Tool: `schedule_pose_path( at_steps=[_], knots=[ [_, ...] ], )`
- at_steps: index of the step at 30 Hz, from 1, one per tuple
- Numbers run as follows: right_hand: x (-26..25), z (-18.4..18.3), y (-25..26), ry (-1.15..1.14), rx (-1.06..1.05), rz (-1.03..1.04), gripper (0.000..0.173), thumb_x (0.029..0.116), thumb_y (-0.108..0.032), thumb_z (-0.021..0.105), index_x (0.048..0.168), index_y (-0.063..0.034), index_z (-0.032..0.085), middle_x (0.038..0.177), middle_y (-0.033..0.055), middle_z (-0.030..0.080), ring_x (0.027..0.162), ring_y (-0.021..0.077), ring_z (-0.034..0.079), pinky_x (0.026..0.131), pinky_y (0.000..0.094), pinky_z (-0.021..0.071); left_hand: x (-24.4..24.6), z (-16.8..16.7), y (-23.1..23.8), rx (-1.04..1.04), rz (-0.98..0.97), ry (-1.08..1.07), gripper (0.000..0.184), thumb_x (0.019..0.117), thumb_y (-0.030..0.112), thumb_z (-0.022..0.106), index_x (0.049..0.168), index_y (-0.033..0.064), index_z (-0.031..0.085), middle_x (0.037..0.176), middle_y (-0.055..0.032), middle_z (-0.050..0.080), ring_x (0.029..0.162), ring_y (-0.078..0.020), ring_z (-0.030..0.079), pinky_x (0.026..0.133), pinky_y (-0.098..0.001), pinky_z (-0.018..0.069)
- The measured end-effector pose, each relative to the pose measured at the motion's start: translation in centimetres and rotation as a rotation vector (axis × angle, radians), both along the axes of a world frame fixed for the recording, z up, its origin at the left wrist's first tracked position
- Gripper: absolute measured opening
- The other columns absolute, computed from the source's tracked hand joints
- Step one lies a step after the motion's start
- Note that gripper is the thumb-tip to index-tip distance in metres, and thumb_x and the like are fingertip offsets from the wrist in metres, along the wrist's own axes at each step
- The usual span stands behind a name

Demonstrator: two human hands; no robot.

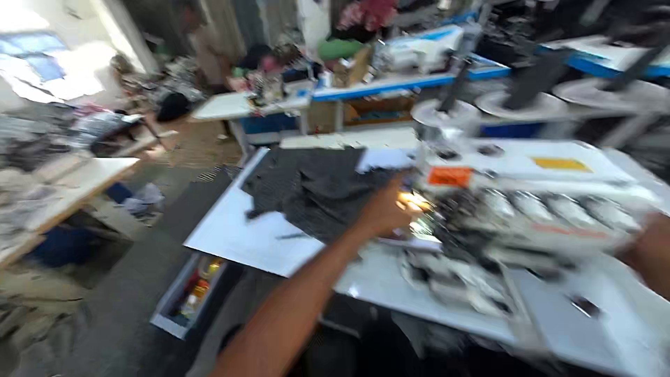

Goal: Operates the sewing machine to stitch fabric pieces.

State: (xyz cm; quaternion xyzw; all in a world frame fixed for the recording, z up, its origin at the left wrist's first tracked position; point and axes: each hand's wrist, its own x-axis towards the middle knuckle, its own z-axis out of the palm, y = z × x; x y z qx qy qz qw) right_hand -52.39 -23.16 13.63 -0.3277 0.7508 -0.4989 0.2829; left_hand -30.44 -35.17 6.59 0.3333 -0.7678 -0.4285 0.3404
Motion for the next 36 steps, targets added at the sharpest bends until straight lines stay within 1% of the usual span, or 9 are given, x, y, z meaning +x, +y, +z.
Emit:
schedule_pose_path(
  at_steps=[1,2,3,5,7,12,20,24,36],
  knots=[
    [-4.1,-3.8,-1.7,0.07,-0.052,0.049,0.027,0.1115,-0.008,0.033,0.126,0.003,0.052,0.108,0.0112,0.061,0.092,0.0116,0.062,0.085,0.0293,0.0523,-0.2,-0.3,-0.1,-0.011,-0.003,0.009,0.079,0.0909,0.003,0.071,0.159,0.0035,0.029,0.11,-0.0158,0.074,0.097,-0.0209,0.073,0.09,-0.0411,0.0603],
    [-11.0,-8.1,-2.2,0.116,-0.149,0.333,0.034,0.1118,-0.018,0.031,0.136,0.0005,0.047,0.114,0.0092,0.062,0.095,0.01,0.063,0.082,0.0312,0.056,-0.4,-0.4,-0.1,-0.001,-0.001,0.016,0.079,0.0915,0.004,0.07,0.158,0.0027,0.029,0.108,-0.0147,0.074,0.096,-0.0187,0.073,0.09,-0.0389,0.0603],
    [-14.5,-10.9,-2.9,0.082,-0.177,0.308,0.043,0.111,-0.034,0.037,0.14,-0.0054,0.051,0.116,0.0094,0.065,0.095,0.0135,0.066,0.08,0.0383,0.0583,-0.7,-0.4,-0.1,0.023,0.009,0.011,0.078,0.0925,0.005,0.069,0.159,0.0048,0.027,0.106,-0.0128,0.074,0.093,-0.0169,0.072,0.087,-0.0376,0.0606],
    [-16.0,-12.2,-3.8,0.044,-0.095,0.143,0.059,0.1072,-0.058,0.035,0.139,-0.0129,0.056,0.116,0.0097,0.068,0.094,0.019,0.068,0.08,0.0461,0.0592,-1.0,-0.8,-0.2,0.043,0.022,0.024,0.075,0.0939,0.006,0.064,0.159,0.0077,0.027,0.099,-0.009,0.075,0.082,-0.0144,0.072,0.078,-0.0346,0.061],
    [-16.3,-12.0,-4.7,0.043,-0.021,0.09,0.07,0.1051,-0.066,0.029,0.134,-0.01,0.06,0.113,0.0139,0.069,0.094,0.0244,0.069,0.08,0.0505,0.0592,-1.1,-1.1,-0.5,0.016,0.007,0.06,0.072,0.0944,0.003,0.056,0.159,0.0052,0.025,0.094,-0.0086,0.075,0.076,-0.0134,0.071,0.073,-0.0326,0.0599],
    [-16.0,-11.2,-5.3,0.025,0.039,0.077,0.07,0.1054,-0.065,0.03,0.128,-0.0071,0.061,0.11,0.0147,0.069,0.093,0.0251,0.07,0.08,0.0502,0.0598,-0.9,-1.3,-0.8,0.004,-0.028,0.102,0.071,0.092,0.003,0.056,0.157,0.0038,0.027,0.091,-0.0098,0.075,0.079,-0.0146,0.072,0.076,-0.0333,0.0601],
    [-15.4,-10.8,-5.3,0.01,0.046,0.034,0.063,0.1056,-0.063,0.033,0.127,-0.0114,0.062,0.106,0.0086,0.07,0.089,0.02,0.07,0.077,0.0458,0.0603,-1.1,-1.4,-0.9,0.058,-0.032,0.133,0.077,0.0906,0.002,0.06,0.158,0.0049,0.023,0.089,-0.0107,0.074,0.076,-0.0156,0.072,0.074,-0.0319,0.0598],
    [-14.9,-10.7,-5.1,0.001,0.037,0.04,0.057,0.1045,-0.062,0.038,0.127,-0.0151,0.061,0.106,0.0042,0.068,0.089,0.0166,0.069,0.077,0.0439,0.0596,-0.8,-1.5,-1.1,0.035,-0.055,0.141,0.077,0.0906,-0.001,0.056,0.159,0.0018,0.021,0.09,-0.0114,0.075,0.077,-0.0154,0.072,0.076,-0.0322,0.0599],
    [-16.0,-11.1,-5.5,-0.02,0.028,0.027,0.051,0.1036,-0.06,0.043,0.125,-0.0185,0.062,0.105,0.0024,0.07,0.087,0.0168,0.071,0.075,0.0431,0.0605,-1.1,-1.3,-1.1,0.071,-0.064,0.138,0.079,0.0901,0.0,0.058,0.16,0.0041,0.02,0.091,-0.0107,0.075,0.077,-0.0146,0.072,0.074,-0.03,0.0594]
  ],
)
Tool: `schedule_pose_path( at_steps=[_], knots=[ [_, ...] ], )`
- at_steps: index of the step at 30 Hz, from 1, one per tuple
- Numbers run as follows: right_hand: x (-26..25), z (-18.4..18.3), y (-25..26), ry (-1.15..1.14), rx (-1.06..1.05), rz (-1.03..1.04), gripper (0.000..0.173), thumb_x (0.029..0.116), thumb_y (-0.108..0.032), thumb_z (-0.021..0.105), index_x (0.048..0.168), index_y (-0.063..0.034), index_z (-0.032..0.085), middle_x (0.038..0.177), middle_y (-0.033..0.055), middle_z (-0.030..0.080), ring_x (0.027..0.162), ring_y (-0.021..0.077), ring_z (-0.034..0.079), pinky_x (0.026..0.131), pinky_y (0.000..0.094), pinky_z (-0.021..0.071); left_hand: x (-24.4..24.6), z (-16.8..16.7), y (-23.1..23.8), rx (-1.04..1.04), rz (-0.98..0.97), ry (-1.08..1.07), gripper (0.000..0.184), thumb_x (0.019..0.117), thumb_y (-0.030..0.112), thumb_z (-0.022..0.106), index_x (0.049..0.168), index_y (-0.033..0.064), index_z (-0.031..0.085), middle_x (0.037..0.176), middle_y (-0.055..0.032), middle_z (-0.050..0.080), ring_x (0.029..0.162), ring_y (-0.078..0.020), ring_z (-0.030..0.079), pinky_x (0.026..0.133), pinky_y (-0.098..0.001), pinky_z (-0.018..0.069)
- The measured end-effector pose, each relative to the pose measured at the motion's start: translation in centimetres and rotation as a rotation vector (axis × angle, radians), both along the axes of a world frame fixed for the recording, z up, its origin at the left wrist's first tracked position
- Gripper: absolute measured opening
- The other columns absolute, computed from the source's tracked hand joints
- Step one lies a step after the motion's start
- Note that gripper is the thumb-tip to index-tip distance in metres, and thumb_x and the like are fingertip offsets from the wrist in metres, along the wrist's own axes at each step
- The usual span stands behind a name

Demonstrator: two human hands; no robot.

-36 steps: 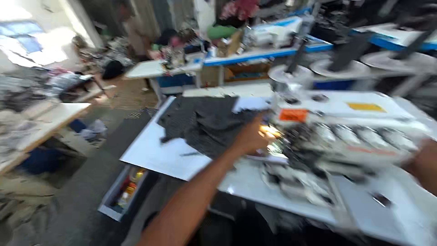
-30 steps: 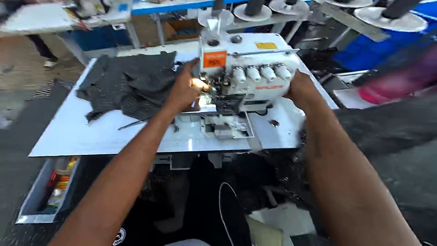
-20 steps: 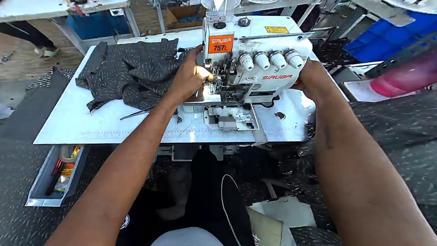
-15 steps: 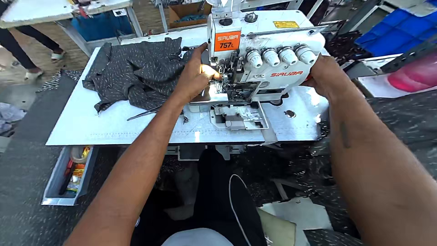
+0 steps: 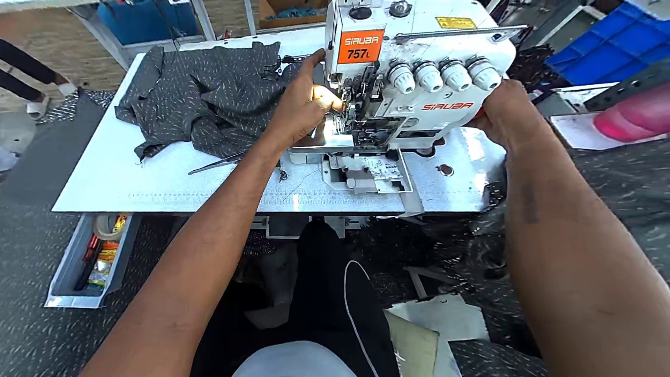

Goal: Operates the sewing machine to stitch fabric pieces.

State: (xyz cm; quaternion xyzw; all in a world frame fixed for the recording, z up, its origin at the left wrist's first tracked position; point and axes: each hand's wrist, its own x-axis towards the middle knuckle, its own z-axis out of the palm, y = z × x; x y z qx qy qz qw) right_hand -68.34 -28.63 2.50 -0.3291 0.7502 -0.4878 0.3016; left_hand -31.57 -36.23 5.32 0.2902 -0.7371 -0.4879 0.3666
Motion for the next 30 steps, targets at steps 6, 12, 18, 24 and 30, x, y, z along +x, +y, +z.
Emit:
schedule_pose_path(
  at_steps=[6,12,18,24,30],
  knots=[
    [0.39,0.18,0.05,-0.007,-0.002,-0.009,0.052,0.1048,-0.06,0.039,0.126,-0.0178,0.061,0.105,0.0027,0.07,0.088,0.0171,0.071,0.076,0.0427,0.0607,0.01,0.16,0.05,0.011,-0.004,0.032,0.079,0.0907,-0.002,0.059,0.159,0.0041,0.02,0.09,-0.0119,0.075,0.075,-0.0153,0.072,0.073,-0.0291,0.0592],
    [0.27,-0.01,-0.12,0.0,-0.004,-0.025,0.054,0.1041,-0.061,0.04,0.124,-0.0173,0.062,0.104,0.0041,0.07,0.086,0.0181,0.07,0.074,0.0435,0.0602,-0.18,-0.12,-0.24,-0.02,-0.001,0.049,0.091,0.0891,-0.001,0.075,0.159,0.0018,0.017,0.086,-0.01,0.073,0.072,-0.0144,0.071,0.069,-0.0282,0.0613],
    [0.61,0.13,0.07,-0.003,0.007,-0.032,0.055,0.1051,-0.062,0.037,0.123,-0.0159,0.062,0.102,0.0045,0.068,0.085,0.0172,0.069,0.073,0.0421,0.0593,-0.09,-0.3,-0.5,-0.032,-0.001,0.025,0.098,0.0879,0.002,0.078,0.161,0.0023,0.011,0.084,-0.0097,0.074,0.072,-0.0138,0.072,0.072,-0.0281,0.061],
    [0.87,0.21,0.36,-0.007,-0.016,-0.02,0.057,0.1042,-0.062,0.039,0.124,-0.0148,0.062,0.104,0.0059,0.068,0.087,0.0184,0.069,0.074,0.0438,0.059,-0.21,-0.52,-0.57,-0.059,0.016,0.015,0.102,0.0873,0.003,0.079,0.161,0.0016,0.007,0.083,-0.0084,0.074,0.073,-0.013,0.072,0.076,-0.0291,0.0616],
    [0.88,0.16,0.32,-0.011,-0.009,-0.038,0.058,0.1039,-0.064,0.038,0.124,-0.0145,0.062,0.104,0.006,0.068,0.087,0.0187,0.069,0.075,0.0439,0.0588,-0.3,-0.58,-0.54,-0.046,0.035,0.021,0.103,0.0869,0.001,0.078,0.161,0.0015,0.007,0.085,-0.0094,0.075,0.076,-0.0135,0.074,0.079,-0.0301,0.0623]
  ],
)
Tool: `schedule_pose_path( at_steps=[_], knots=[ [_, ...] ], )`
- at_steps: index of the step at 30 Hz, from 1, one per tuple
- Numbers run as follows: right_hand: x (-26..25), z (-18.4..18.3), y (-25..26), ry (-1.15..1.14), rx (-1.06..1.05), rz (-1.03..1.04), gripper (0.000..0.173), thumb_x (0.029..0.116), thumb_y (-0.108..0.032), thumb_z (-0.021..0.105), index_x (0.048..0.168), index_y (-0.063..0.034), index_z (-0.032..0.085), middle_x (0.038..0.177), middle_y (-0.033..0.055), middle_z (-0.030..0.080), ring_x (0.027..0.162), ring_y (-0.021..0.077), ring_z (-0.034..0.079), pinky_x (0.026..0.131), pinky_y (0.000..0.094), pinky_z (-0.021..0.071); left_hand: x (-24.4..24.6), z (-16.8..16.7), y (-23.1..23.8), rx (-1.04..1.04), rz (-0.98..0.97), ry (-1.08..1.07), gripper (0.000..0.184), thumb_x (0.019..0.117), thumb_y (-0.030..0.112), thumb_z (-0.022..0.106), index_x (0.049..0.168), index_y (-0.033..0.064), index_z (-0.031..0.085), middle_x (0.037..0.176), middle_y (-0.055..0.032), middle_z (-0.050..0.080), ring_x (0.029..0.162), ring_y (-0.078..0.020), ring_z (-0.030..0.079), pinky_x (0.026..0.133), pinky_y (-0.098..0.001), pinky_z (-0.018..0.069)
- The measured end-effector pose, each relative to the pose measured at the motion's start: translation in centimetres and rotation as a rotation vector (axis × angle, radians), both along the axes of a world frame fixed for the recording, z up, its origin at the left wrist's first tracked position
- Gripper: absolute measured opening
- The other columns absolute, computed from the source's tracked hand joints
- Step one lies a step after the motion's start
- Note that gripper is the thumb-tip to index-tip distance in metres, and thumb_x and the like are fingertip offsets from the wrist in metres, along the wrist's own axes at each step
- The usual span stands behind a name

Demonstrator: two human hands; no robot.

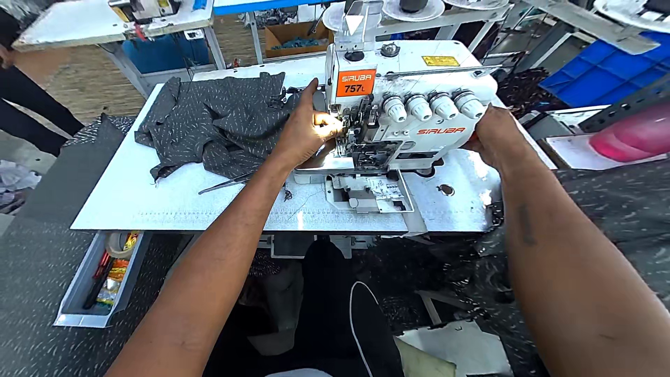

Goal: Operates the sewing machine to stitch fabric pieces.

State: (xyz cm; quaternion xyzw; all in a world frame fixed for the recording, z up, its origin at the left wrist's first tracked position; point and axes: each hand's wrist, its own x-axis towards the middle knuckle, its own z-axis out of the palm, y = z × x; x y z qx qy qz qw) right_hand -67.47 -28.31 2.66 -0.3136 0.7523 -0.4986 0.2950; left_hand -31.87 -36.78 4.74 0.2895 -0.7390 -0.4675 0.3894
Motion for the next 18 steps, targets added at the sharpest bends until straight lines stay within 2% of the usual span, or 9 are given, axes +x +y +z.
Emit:
schedule_pose_path(
  at_steps=[5,10,18],
  knots=[
    [-0.12,-0.12,-0.18,-0.01,-0.003,-0.004,0.059,0.1038,-0.064,0.038,0.123,-0.0141,0.063,0.103,0.0064,0.068,0.086,0.0186,0.069,0.075,0.044,0.0586,-0.09,0.07,0.14,-0.008,0.029,-0.012,0.101,0.0864,0.003,0.08,0.161,0.0013,0.012,0.087,-0.0093,0.076,0.079,-0.0139,0.075,0.082,-0.0308,0.0625],
    [-0.12,-0.18,-0.26,-0.003,0.0,-0.017,0.06,0.1042,-0.064,0.037,0.122,-0.0136,0.063,0.101,0.0071,0.068,0.084,0.0185,0.068,0.073,0.044,0.058,-0.11,0.28,0.39,0.005,0.033,-0.018,0.094,0.0869,0.003,0.079,0.16,0.0025,0.02,0.085,-0.0092,0.076,0.074,-0.0142,0.074,0.076,-0.0314,0.0628],
    [-0.59,-0.7,-0.35,-0.003,-0.012,-0.03,0.064,0.1029,-0.068,0.036,0.118,-0.0123,0.064,0.097,0.0075,0.068,0.082,0.0184,0.068,0.071,0.0435,0.058,-0.12,0.4,0.69,0.008,0.02,-0.006,0.09,0.0872,0.0,0.078,0.158,0.0023,0.023,0.086,-0.0098,0.076,0.075,-0.0148,0.074,0.077,-0.031,0.0628]
  ],
)
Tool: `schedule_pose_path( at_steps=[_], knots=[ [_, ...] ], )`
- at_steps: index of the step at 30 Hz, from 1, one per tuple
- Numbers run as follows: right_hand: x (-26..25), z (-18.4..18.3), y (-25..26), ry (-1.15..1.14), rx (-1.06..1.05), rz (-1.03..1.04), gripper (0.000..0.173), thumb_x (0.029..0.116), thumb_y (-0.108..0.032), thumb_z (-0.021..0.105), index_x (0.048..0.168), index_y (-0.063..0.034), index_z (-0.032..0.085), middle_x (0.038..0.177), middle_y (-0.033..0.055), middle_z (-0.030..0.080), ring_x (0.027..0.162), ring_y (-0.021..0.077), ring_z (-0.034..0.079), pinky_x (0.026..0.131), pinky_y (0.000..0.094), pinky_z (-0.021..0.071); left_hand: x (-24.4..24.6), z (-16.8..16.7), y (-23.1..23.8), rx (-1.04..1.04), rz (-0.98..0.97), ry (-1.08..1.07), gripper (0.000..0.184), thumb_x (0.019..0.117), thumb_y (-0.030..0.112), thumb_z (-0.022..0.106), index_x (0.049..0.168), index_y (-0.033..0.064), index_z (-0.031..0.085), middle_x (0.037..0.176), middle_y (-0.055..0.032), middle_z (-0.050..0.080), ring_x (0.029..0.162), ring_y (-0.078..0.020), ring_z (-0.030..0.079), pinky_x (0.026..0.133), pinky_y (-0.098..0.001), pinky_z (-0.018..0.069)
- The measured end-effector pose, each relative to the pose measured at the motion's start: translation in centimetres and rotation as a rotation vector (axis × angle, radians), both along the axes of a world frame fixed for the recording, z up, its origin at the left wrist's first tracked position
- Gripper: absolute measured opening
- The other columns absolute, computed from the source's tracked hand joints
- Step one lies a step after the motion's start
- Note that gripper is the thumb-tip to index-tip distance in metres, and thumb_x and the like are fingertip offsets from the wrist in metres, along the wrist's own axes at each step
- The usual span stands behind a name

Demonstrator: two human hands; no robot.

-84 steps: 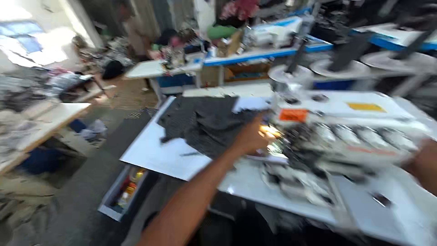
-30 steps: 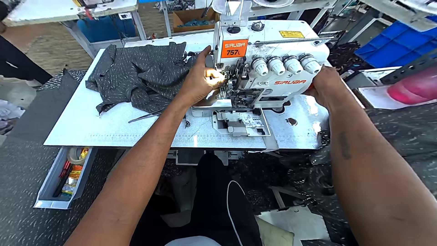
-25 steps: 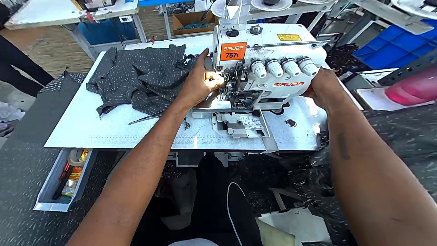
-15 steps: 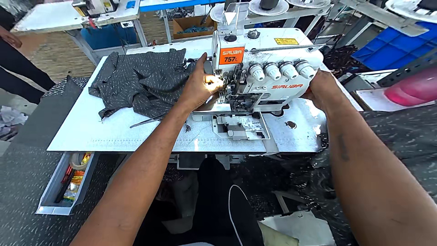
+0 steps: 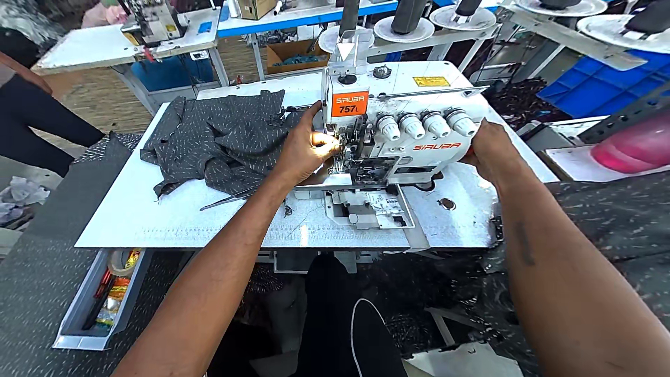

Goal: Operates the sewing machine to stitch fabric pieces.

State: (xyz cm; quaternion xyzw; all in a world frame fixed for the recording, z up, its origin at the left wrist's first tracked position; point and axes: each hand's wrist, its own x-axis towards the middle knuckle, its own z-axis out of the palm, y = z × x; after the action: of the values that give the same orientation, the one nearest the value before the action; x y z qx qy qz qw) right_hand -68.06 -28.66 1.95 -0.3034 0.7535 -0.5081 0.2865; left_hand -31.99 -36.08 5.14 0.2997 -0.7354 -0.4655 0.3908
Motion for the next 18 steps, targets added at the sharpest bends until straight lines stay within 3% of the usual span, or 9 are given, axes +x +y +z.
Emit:
schedule_pose_path(
  at_steps=[7,13,18],
  knots=[
    [0.22,-0.1,0.2,0.051,0.006,0.015,0.069,0.1036,-0.068,0.032,0.122,-0.0093,0.064,0.103,0.0123,0.068,0.087,0.0225,0.069,0.075,0.0485,0.0581,-0.04,0.41,0.52,0.063,0.037,0.057,0.085,0.0846,-0.004,0.079,0.154,0.0026,0.03,0.088,-0.0119,0.077,0.078,-0.0169,0.076,0.079,-0.0315,0.0635],
    [0.33,0.1,0.31,0.016,-0.001,0.009,0.064,0.1031,-0.067,0.036,0.123,-0.0123,0.063,0.103,0.0083,0.068,0.087,0.0196,0.068,0.075,0.0453,0.0584,0.04,0.07,0.26,0.058,0.012,0.081,0.092,0.085,-0.004,0.079,0.157,0.0017,0.021,0.09,-0.013,0.077,0.081,-0.0182,0.077,0.081,-0.0317,0.0634],
    [0.11,-0.02,0.12,0.008,-0.015,0.012,0.062,0.1019,-0.068,0.038,0.121,-0.0159,0.064,0.1,0.0045,0.068,0.083,0.0167,0.068,0.073,0.0425,0.0586,0.22,0.21,0.15,0.048,-0.032,0.07,0.088,0.0883,-0.002,0.077,0.158,0.0036,0.022,0.089,-0.0117,0.076,0.078,-0.0166,0.075,0.079,-0.0307,0.0627]
  ],
)
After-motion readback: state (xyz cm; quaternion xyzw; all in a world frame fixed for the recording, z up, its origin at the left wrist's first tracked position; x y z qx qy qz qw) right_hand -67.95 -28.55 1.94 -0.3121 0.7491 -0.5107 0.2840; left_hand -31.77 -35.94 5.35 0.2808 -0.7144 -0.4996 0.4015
